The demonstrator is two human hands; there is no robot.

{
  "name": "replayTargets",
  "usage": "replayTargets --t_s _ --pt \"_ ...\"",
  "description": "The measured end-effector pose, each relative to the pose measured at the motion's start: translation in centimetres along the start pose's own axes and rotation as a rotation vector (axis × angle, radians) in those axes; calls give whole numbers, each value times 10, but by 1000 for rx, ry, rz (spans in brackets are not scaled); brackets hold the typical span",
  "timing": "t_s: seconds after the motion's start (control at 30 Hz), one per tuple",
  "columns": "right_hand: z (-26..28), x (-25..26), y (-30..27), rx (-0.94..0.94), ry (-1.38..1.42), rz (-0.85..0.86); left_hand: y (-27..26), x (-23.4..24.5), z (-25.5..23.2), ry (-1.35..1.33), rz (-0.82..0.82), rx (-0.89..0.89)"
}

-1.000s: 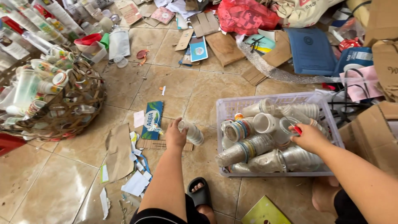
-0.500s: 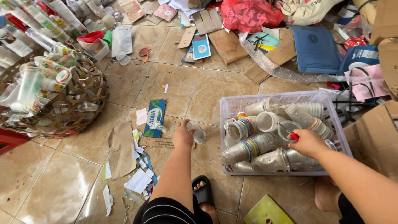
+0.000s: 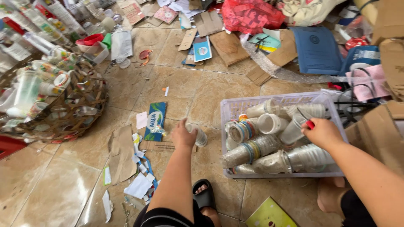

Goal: Cutting and sorting plastic cups in a cluttered recycling area.

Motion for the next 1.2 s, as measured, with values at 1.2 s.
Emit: replayTargets --t_s 1.2 --pt "104 105 -55 -54 996 20 -127 30 -182 -1174 997 181"
Point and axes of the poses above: each hand's wrist, its own y-axis towards the middle knuckle, its own x-axis out of the back of the hand, z = x × y, the point moved 1 cm from there along y, towards the middle knuckle, and after that the axes turned 7 degrees about x, right-handed, at the moved point
